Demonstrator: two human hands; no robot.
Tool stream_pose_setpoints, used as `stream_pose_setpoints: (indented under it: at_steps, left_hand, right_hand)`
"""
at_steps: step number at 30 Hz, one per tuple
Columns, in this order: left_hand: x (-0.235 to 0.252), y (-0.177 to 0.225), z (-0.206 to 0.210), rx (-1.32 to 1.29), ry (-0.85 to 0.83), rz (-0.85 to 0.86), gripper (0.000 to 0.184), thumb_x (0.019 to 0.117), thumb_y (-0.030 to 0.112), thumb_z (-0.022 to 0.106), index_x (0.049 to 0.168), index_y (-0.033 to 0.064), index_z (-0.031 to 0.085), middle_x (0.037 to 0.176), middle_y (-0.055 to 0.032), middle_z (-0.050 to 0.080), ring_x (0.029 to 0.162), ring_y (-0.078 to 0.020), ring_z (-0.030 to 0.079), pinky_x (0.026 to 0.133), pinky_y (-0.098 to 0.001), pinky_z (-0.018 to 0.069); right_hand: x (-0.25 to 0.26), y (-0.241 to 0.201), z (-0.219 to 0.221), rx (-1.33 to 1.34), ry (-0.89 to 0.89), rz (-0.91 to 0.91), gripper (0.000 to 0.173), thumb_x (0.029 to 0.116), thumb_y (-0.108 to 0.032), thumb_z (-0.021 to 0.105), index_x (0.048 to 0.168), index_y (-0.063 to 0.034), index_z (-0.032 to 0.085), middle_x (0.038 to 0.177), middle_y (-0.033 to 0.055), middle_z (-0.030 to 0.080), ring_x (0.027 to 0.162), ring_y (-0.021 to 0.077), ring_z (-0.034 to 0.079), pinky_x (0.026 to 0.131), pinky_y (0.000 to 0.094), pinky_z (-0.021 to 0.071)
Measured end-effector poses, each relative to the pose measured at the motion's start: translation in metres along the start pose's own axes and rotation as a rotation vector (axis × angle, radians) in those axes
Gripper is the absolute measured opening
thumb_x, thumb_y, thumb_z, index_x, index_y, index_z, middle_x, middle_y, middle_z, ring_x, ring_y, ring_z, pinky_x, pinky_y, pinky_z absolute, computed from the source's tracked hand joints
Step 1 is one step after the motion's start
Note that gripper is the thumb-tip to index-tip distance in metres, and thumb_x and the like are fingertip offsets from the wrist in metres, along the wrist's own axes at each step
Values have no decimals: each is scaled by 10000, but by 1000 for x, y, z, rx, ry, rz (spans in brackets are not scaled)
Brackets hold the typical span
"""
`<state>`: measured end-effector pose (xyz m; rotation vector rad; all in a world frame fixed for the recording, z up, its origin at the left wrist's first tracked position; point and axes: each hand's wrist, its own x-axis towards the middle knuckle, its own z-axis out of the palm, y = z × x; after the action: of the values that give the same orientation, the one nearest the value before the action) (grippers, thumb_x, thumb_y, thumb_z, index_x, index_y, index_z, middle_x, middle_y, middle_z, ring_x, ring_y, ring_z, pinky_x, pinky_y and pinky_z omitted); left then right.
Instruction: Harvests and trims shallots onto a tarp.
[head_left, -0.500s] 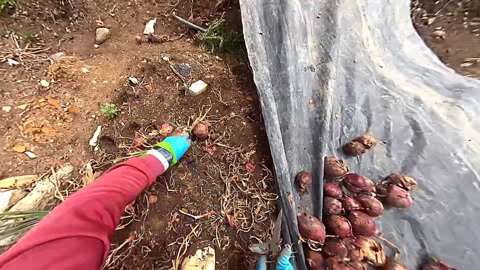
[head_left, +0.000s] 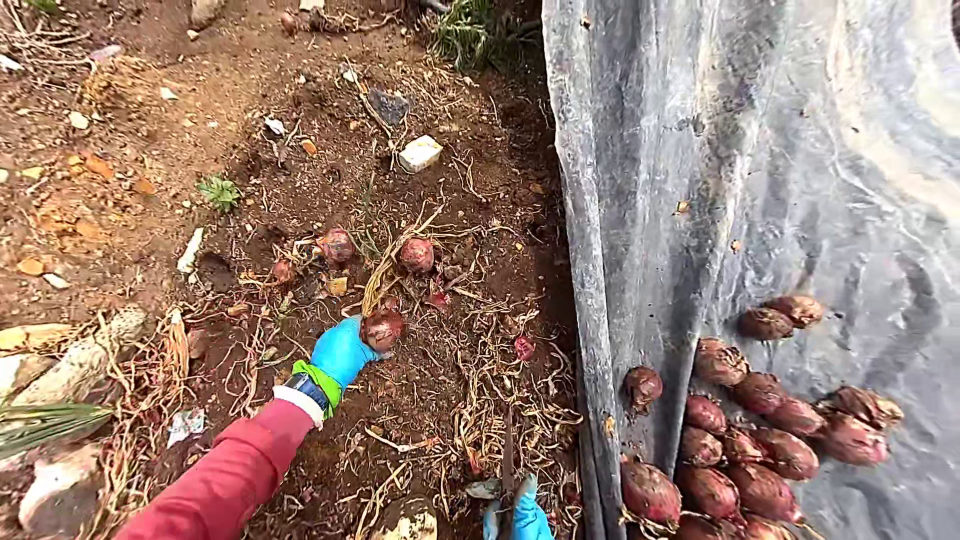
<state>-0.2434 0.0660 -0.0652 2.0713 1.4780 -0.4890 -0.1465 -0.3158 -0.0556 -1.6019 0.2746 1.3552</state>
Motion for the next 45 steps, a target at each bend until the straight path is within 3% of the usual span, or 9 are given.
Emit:
stream_pose_setpoints:
  at_steps: [6, 9, 13, 17, 24, 28, 33, 37, 45]
  left_hand:
    - [-100, 49, -5, 93, -277, 317, 711, 676, 723, 825, 1162, 211, 732, 1065, -24, 759, 1038, -222, 718, 926, -530, 573]
    - [-130, 103, -26, 222, -526, 559, 663, 738, 680, 808, 1113, 141, 719, 993, -78, 745, 974, -273, 715, 871, -559, 570]
    - [-144, 134, -35, 285, -814, 696, 666, 806, 721, 731, 994, 82, 709, 886, -89, 702, 883, -246, 694, 811, -526, 561]
    - [-162, 157, -37, 529, -361, 569, 719, 737, 839, 689, 1075, 205, 716, 986, -31, 735, 965, -259, 709, 847, -562, 569]
    - [-224, 201, 6, 631, -662, 943, 337, 1046, 403, 529, 1073, 104, 683, 1027, -141, 717, 999, -369, 693, 829, -643, 535]
    - [-131, 192, -15, 393, -228, 507, 402, 1047, 522, 498, 1151, 201, 718, 1053, -80, 749, 1032, -306, 717, 876, -598, 566]
    - [14, 148, -48, 50, 231, 102, 422, 1041, 428, 542, 1298, 117, 665, 1234, -197, 711, 1146, -409, 686, 945, -677, 523]
    - [94, 140, -19, -73, 278, -51, 920, 736, 401, 909, 1479, 61, 485, 1519, -271, 448, 1198, -455, 634, 929, -624, 577]
    - [110, 129, -43, -180, 178, 108, 1001, 623, 296, 957, 1488, 179, 466, 1280, -165, 682, 1157, -379, 676, 954, -663, 544]
  right_hand:
    - [2, -7, 6, -28, -272, -135, 896, 1002, -743, 208, 1067, 1, 703, 599, 92, 615, 457, 192, 584, 444, 361, 544]
    - [-8, -40, 19, 27, -277, -461, 766, 874, -816, 504, 825, -72, 684, 590, 45, 627, 456, 166, 598, 442, 345, 548]
    - [-30, -66, 7, -75, -82, -571, 796, 908, -840, 380, 750, -107, 647, 564, 22, 594, 458, 153, 578, 443, 351, 528]
    - [-44, -51, -24, -59, -117, -401, 859, 990, -767, 237, 863, -60, 708, 528, 61, 549, 402, 186, 530, 405, 373, 507]
    - [-68, -28, -56, -183, -89, -441, 924, 888, -891, 173, 780, -109, 652, 561, 51, 592, 440, 189, 575, 431, 382, 528]
    - [-69, -28, -73, 376, 231, -518, 915, 957, -775, 36, 903, -75, 624, 493, 56, 522, 367, 195, 518, 357, 387, 498]
    - [-54, 0, -63, 216, 158, -357, 882, 1027, -668, 40, 956, -41, 657, 549, 71, 594, 433, 205, 587, 426, 410, 554]
    - [-43, 12, -28, 13, 76, -273, 806, 1073, -579, 95, 901, -34, 663, 585, 60, 625, 478, 194, 611, 468, 398, 565]
    - [-10, -19, -3, -21, 11, -130, 878, 1063, -595, 44, 844, -4, 655, 565, 102, 617, 468, 217, 609, 463, 399, 558]
